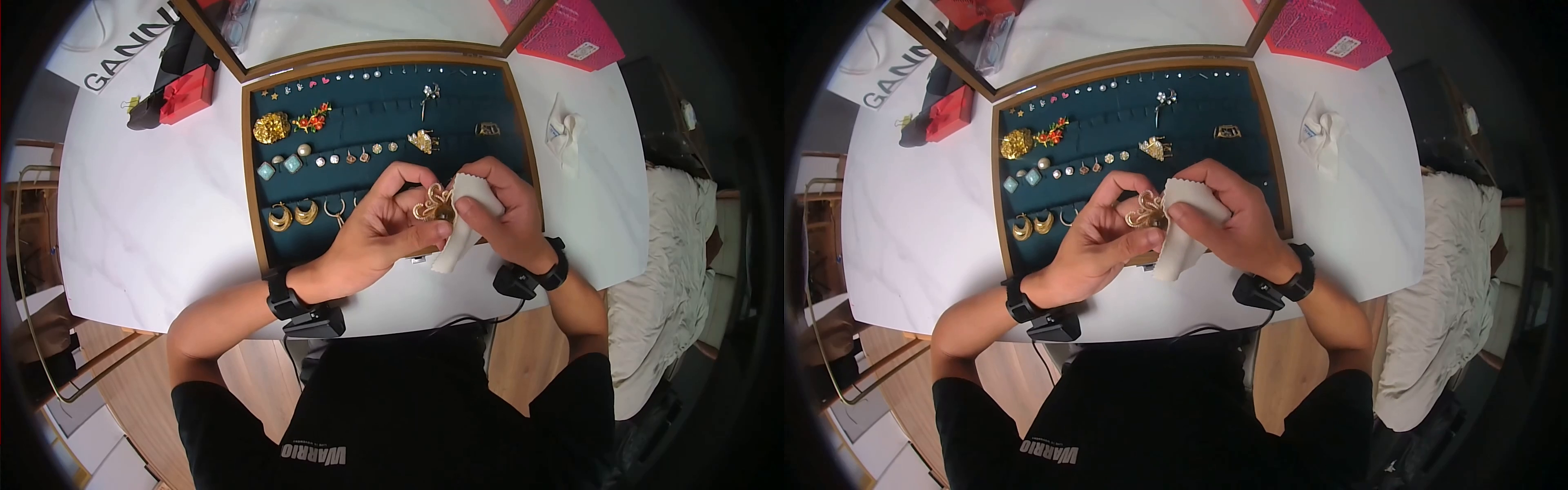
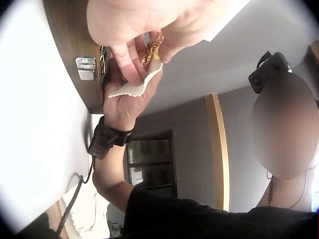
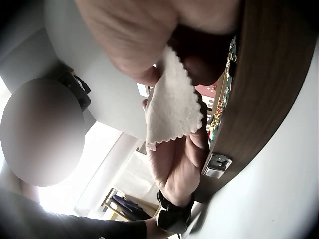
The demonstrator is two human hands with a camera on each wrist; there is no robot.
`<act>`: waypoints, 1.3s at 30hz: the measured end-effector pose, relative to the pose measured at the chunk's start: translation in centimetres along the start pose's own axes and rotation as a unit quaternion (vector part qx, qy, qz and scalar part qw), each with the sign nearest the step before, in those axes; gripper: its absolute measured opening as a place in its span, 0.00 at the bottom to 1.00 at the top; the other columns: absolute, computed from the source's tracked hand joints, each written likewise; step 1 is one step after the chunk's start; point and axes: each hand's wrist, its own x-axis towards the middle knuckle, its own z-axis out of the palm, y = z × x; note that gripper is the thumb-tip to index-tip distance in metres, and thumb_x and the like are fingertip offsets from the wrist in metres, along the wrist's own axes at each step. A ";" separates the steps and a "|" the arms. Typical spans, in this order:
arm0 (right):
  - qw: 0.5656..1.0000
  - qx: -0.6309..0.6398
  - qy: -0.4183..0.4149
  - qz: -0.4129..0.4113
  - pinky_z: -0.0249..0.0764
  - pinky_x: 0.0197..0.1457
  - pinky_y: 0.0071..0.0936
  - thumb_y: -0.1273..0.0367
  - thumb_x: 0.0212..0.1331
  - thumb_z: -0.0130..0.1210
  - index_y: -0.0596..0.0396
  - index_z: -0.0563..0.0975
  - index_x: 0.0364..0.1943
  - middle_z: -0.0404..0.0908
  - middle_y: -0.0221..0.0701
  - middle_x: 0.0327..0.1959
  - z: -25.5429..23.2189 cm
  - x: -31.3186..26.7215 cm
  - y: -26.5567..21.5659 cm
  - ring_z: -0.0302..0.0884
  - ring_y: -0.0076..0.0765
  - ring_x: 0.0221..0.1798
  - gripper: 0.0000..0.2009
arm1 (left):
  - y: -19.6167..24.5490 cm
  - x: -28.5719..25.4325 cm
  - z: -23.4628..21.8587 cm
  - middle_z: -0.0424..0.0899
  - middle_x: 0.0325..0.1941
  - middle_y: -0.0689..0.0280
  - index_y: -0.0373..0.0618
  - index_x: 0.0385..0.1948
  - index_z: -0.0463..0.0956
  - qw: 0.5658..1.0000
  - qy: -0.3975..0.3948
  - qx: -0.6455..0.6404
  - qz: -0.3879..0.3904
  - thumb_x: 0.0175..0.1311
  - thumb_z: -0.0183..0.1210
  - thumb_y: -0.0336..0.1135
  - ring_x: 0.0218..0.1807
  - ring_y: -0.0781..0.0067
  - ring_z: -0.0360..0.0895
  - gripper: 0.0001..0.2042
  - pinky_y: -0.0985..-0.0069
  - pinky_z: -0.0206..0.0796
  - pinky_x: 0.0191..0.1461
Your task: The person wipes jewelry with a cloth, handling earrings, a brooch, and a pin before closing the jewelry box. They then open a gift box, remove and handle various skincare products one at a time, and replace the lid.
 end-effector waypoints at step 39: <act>0.994 -0.027 -0.014 -0.105 0.70 0.50 0.25 0.76 0.60 0.59 0.57 0.78 0.47 0.75 0.31 0.43 0.1 0.8 0.3 0.73 0.27 0.45 0.11 | -0.6 -0.2 -1.3 0.78 0.47 0.66 0.47 0.55 0.62 0.995 -0.030 -0.089 -0.038 0.79 0.47 0.31 0.48 0.83 0.75 0.09 0.82 0.69 0.52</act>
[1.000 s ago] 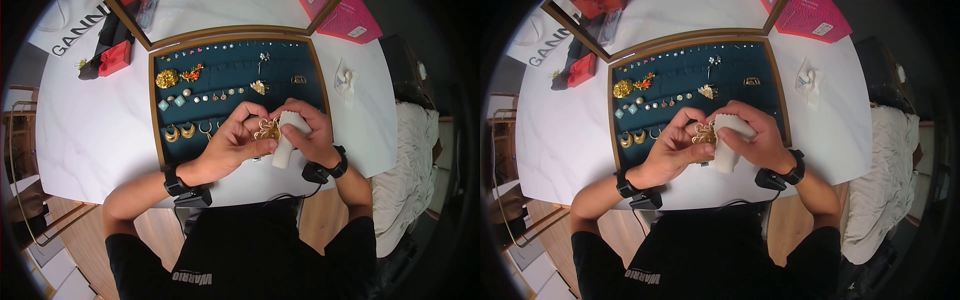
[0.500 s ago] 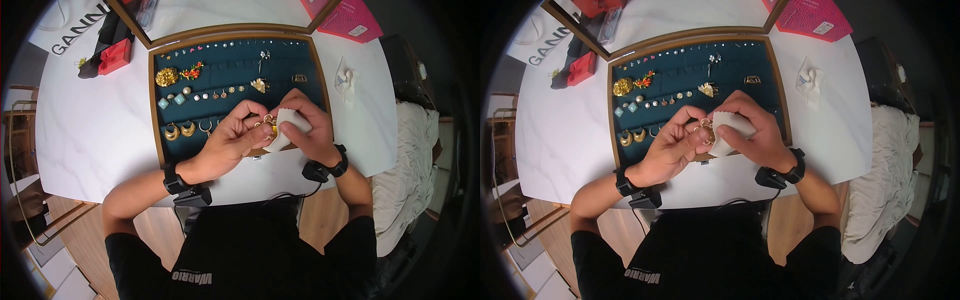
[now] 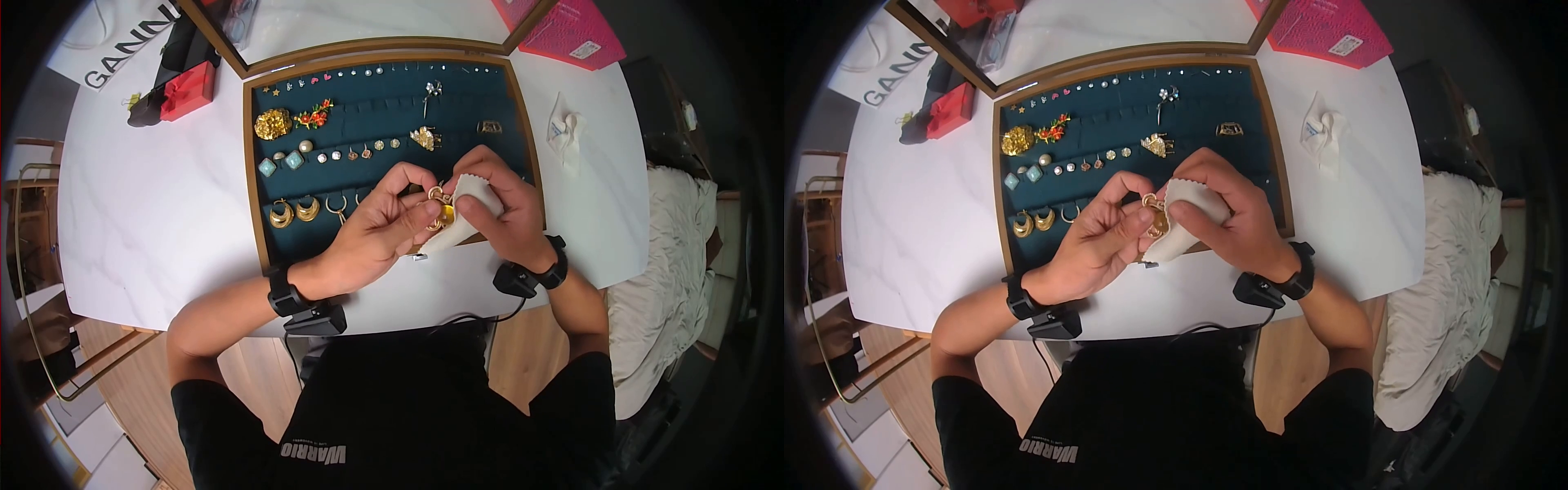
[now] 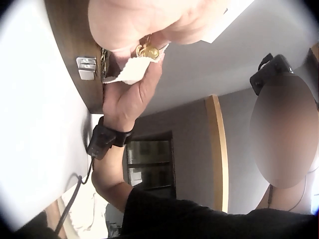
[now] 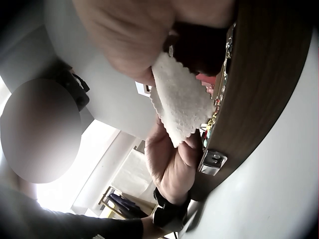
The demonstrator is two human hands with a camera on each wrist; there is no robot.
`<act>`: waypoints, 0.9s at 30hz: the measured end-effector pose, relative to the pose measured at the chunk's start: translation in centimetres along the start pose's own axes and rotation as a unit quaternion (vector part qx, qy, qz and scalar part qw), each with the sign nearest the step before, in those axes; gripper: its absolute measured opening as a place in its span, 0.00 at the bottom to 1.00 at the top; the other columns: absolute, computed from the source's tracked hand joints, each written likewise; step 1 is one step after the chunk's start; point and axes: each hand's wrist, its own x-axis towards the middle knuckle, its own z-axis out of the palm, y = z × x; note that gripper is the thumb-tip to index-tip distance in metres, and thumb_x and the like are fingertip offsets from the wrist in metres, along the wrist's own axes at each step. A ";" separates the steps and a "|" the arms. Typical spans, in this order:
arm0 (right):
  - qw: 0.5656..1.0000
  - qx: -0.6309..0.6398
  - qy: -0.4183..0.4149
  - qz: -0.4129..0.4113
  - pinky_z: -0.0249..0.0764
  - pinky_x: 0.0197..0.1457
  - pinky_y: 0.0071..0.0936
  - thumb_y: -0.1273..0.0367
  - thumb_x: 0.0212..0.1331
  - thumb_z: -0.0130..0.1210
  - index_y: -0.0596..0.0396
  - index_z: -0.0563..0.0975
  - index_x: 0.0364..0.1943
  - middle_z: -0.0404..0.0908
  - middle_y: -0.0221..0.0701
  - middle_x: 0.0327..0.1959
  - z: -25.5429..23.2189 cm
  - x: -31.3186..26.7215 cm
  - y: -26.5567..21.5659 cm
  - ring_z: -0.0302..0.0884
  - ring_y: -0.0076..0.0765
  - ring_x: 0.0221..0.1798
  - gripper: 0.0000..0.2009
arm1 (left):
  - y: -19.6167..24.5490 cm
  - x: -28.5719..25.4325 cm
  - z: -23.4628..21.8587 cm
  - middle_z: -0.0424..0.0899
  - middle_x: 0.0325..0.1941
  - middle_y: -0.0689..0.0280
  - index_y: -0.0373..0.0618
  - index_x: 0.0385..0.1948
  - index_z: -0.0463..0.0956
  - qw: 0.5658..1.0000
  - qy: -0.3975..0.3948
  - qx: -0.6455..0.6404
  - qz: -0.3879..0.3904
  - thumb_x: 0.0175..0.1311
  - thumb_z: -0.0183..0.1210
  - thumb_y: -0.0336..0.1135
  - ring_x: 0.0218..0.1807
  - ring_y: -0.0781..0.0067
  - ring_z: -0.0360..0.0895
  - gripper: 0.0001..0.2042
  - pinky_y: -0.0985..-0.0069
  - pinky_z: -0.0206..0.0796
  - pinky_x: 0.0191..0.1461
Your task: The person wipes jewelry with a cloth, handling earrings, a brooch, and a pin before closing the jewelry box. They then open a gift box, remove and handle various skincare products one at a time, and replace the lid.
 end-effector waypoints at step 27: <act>0.999 0.002 -0.015 -0.029 0.70 0.48 0.24 0.76 0.60 0.60 0.57 0.79 0.45 0.76 0.31 0.41 -0.3 0.5 -0.2 0.74 0.27 0.44 0.10 | 0.4 -0.1 0.7 0.79 0.46 0.66 0.47 0.56 0.62 1.000 0.017 -0.014 -0.010 0.79 0.47 0.32 0.49 0.80 0.77 0.09 0.81 0.68 0.51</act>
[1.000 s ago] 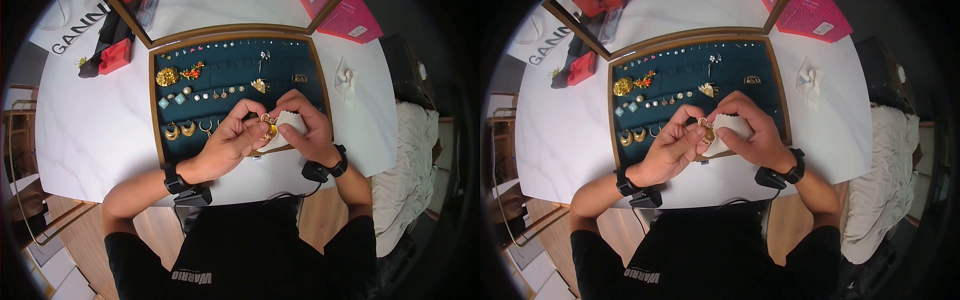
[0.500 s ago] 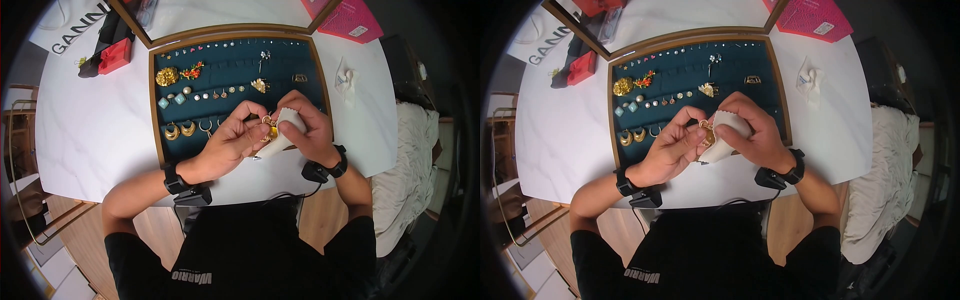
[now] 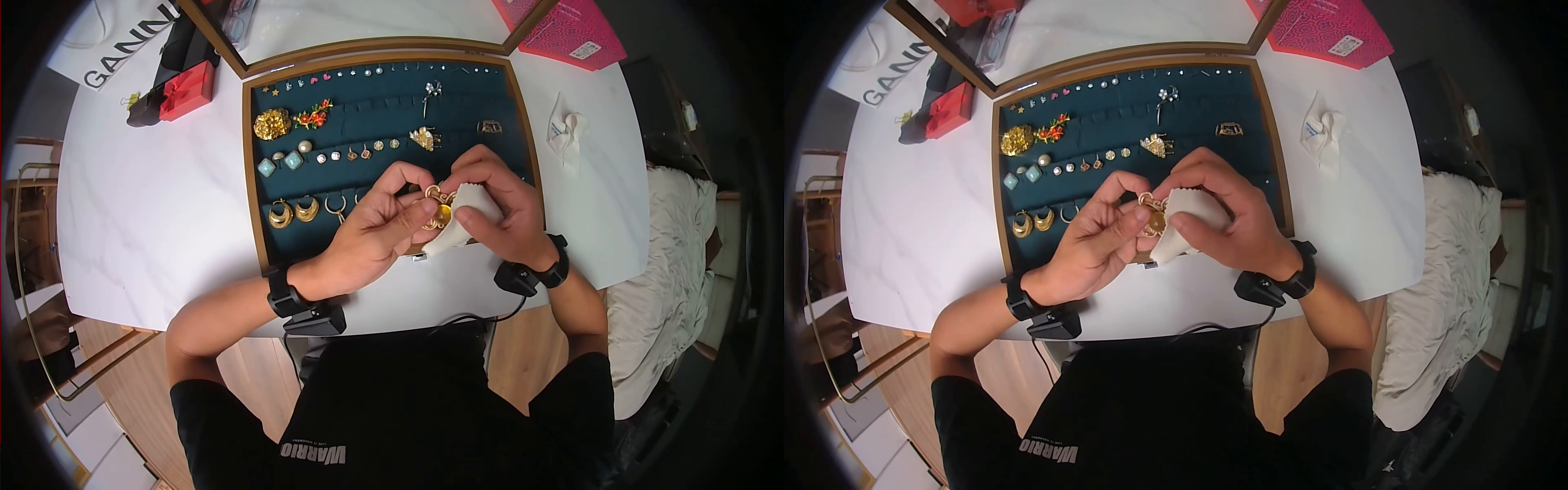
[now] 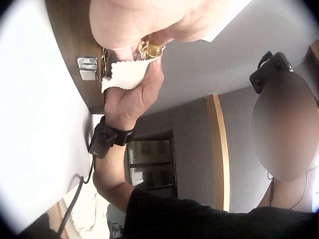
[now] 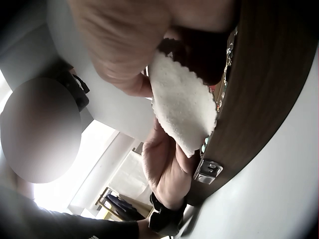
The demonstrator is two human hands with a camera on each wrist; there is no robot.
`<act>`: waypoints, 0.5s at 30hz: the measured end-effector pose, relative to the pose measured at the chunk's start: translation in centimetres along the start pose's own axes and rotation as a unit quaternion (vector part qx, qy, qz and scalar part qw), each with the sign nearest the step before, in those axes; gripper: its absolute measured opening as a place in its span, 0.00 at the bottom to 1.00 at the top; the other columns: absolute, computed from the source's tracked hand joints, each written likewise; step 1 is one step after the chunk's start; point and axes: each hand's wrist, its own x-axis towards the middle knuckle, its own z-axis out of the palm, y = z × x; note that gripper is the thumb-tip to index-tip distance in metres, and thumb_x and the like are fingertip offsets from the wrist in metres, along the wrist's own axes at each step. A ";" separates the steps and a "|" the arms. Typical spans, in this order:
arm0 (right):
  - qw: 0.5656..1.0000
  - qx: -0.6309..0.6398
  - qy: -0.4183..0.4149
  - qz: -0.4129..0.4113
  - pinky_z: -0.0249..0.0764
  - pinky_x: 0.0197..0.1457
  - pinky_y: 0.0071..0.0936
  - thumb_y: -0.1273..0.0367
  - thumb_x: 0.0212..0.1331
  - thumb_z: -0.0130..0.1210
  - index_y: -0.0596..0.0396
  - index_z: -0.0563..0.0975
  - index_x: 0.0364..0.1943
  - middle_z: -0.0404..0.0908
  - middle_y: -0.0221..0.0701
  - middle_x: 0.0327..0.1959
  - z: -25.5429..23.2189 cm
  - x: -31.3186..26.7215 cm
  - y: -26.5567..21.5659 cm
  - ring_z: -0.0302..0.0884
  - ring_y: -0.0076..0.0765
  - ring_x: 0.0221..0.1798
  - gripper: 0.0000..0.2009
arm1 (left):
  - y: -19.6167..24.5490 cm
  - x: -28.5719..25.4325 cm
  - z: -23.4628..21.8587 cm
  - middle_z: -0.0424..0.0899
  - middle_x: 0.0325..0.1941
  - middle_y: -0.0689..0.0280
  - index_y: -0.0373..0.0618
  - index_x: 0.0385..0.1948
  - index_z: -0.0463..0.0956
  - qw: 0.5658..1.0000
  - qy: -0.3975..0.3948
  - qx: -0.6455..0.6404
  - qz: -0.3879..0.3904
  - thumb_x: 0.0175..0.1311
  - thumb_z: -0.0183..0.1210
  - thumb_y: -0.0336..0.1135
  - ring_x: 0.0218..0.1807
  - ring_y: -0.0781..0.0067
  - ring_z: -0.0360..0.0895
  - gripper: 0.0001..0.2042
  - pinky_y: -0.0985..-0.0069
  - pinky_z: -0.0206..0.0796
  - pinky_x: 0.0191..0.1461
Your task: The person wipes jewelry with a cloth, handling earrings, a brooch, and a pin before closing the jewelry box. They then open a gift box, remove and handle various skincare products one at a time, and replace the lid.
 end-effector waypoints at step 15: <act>1.000 -0.028 0.002 -0.001 0.70 0.48 0.24 0.75 0.60 0.60 0.56 0.80 0.45 0.76 0.31 0.41 0.0 -0.2 0.1 0.74 0.27 0.44 0.09 | -0.2 0.0 -0.1 0.79 0.47 0.65 0.47 0.55 0.62 0.999 0.028 0.024 0.001 0.79 0.47 0.33 0.49 0.80 0.76 0.09 0.79 0.69 0.53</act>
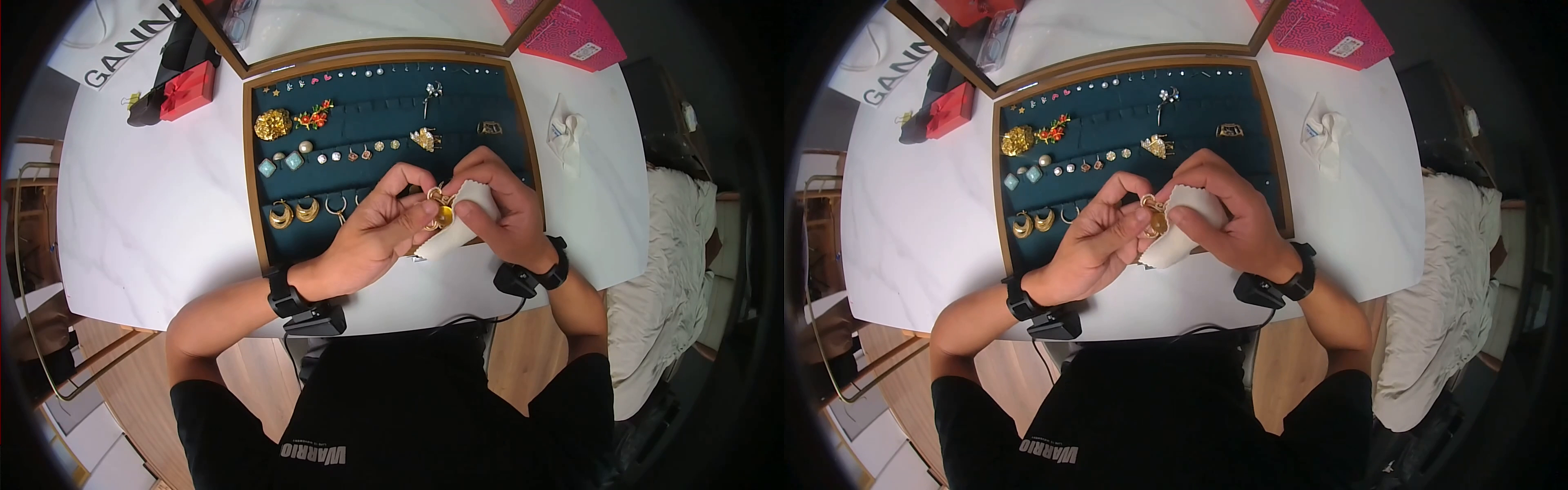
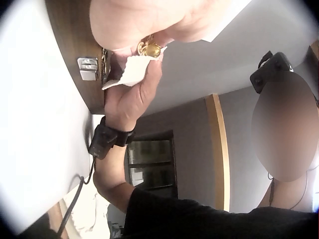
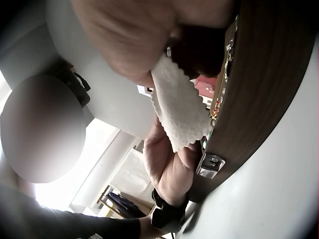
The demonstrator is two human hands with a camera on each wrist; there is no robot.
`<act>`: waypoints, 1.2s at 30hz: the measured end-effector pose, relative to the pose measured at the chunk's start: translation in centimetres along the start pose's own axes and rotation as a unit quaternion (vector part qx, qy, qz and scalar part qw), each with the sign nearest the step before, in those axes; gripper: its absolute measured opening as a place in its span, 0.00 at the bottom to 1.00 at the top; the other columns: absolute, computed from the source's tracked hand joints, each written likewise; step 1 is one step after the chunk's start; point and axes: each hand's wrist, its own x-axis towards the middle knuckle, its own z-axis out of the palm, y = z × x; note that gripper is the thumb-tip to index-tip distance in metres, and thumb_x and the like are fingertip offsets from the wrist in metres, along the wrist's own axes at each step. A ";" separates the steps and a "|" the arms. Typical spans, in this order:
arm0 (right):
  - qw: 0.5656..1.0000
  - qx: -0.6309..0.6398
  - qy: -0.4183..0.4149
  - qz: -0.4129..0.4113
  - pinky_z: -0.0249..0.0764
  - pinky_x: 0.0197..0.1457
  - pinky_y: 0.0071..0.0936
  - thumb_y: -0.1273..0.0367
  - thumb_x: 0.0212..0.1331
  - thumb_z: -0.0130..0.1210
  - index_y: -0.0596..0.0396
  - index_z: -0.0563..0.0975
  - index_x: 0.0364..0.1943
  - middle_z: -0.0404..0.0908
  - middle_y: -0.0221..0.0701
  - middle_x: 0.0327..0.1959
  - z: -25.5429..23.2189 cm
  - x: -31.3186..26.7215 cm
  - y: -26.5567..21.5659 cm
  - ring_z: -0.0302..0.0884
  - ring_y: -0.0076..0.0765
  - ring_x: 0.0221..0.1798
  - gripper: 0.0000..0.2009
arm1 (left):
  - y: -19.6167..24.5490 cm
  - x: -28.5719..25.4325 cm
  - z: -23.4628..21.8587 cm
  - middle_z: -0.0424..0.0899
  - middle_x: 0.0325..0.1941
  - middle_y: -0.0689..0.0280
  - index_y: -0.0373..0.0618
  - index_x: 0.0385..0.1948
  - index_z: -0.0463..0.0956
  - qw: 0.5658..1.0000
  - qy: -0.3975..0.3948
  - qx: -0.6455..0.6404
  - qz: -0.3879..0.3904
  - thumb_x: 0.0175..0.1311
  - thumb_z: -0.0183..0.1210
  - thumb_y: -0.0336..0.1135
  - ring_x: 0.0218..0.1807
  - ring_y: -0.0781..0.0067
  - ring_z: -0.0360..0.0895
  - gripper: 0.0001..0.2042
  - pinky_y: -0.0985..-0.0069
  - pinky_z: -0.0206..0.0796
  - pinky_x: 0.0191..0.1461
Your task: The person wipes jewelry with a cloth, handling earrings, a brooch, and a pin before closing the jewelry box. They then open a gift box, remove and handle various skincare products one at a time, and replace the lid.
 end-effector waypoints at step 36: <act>0.997 -0.007 0.066 0.050 0.71 0.46 0.22 0.75 0.60 0.64 0.63 0.77 0.42 0.77 0.32 0.45 -0.1 -0.7 0.1 0.75 0.25 0.43 0.10 | 0.0 0.3 1.4 0.79 0.47 0.68 0.48 0.53 0.62 0.998 0.018 0.026 0.045 0.79 0.49 0.32 0.52 0.84 0.76 0.08 0.84 0.67 0.45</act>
